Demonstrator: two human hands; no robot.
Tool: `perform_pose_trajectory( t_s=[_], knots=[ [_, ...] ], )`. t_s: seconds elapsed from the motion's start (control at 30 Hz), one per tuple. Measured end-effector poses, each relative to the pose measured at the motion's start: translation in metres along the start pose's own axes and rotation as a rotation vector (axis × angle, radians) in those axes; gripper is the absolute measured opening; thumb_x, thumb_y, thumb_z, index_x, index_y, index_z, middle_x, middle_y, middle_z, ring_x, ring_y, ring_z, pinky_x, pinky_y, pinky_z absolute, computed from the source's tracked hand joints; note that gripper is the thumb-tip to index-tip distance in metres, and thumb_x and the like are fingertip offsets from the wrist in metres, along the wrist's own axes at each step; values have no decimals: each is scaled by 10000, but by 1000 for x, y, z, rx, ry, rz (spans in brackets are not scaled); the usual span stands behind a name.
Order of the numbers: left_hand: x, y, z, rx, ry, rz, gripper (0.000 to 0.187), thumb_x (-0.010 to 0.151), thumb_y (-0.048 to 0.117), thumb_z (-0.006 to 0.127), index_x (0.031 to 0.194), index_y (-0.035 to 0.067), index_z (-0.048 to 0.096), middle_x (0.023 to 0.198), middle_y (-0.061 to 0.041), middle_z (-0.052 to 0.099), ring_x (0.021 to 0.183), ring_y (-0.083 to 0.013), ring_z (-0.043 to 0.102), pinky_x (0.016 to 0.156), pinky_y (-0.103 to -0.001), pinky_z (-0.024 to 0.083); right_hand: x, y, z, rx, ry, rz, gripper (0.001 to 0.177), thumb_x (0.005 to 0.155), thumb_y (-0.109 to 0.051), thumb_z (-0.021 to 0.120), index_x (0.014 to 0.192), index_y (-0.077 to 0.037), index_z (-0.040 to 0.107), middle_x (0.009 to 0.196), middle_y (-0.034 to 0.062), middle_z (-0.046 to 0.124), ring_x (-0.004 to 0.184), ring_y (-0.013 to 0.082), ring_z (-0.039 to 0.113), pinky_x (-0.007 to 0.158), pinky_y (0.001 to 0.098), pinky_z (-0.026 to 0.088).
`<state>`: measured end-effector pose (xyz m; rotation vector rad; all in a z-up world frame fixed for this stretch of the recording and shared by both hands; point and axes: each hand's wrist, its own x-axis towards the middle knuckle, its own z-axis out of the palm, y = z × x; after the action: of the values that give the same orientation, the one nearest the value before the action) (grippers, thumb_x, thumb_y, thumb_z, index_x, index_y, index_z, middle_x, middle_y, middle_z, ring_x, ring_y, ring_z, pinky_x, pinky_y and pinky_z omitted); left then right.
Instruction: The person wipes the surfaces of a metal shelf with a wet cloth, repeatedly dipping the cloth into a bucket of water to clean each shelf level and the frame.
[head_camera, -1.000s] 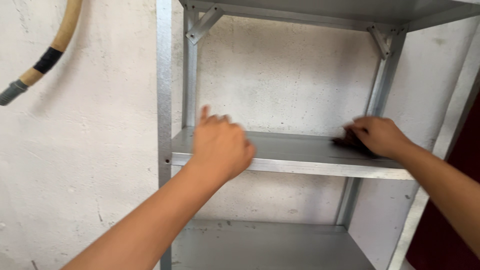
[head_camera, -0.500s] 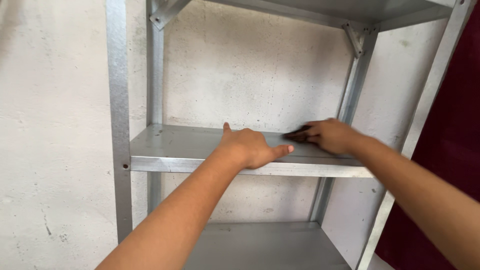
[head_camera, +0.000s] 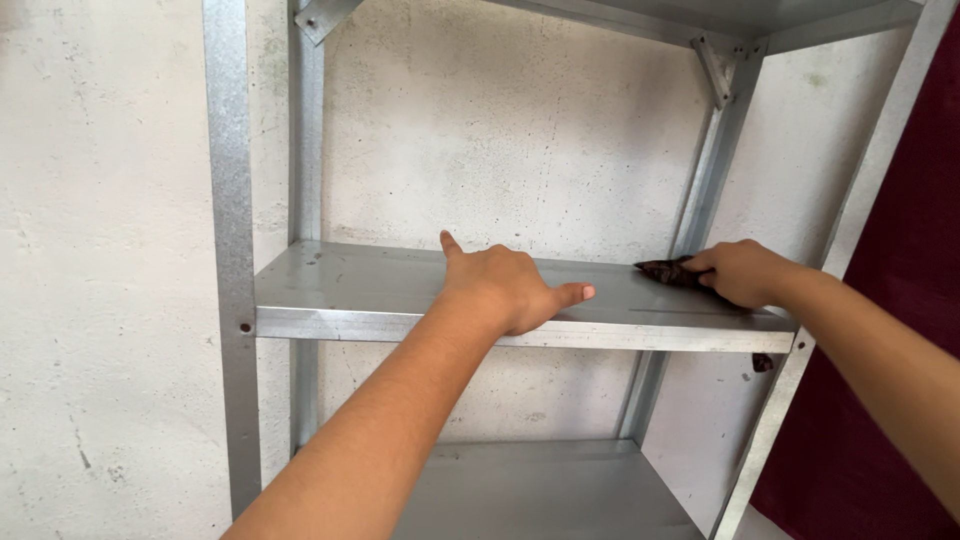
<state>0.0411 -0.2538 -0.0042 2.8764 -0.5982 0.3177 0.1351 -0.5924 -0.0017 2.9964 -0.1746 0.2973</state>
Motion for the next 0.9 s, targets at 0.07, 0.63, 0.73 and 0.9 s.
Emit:
perform_pose_trajectory(
  t_s=[0.07,0.63,0.73,0.9],
  knots=[
    [0,0,-1,6,-9,-9,883,921,779,286,857,77,818,886,-164,767,1122,-257,676,1259,-661,-17,-28,-7,-12,6,-67,64,435,1034,-193,492,1440,-316,585,1352,14,700,1221,236,677,1099,409,500],
    [2,-1,-1,11,37,-37,393,919,347,495,970,89,786,995,-146,750,1069,-305,689,1268,-613,-10,-153,-60,-21,-86,294,-53,404,954,-3,538,1290,-176,680,990,102,789,658,200,766,663,312,650],
    [2,-2,1,1,44,-38,385,925,289,476,992,74,788,1004,-154,762,1074,-298,703,1284,-597,-19,-161,-77,-21,-7,348,-70,401,931,-13,563,1266,-186,698,979,118,783,672,208,756,660,326,642],
    [10,-9,13,39,216,-2,621,963,294,442,1482,-45,418,1212,-227,674,1261,-312,579,1229,-623,21,-166,-117,-27,235,427,-294,314,921,-66,581,1178,-152,740,1042,91,786,790,201,763,748,338,623]
  ],
)
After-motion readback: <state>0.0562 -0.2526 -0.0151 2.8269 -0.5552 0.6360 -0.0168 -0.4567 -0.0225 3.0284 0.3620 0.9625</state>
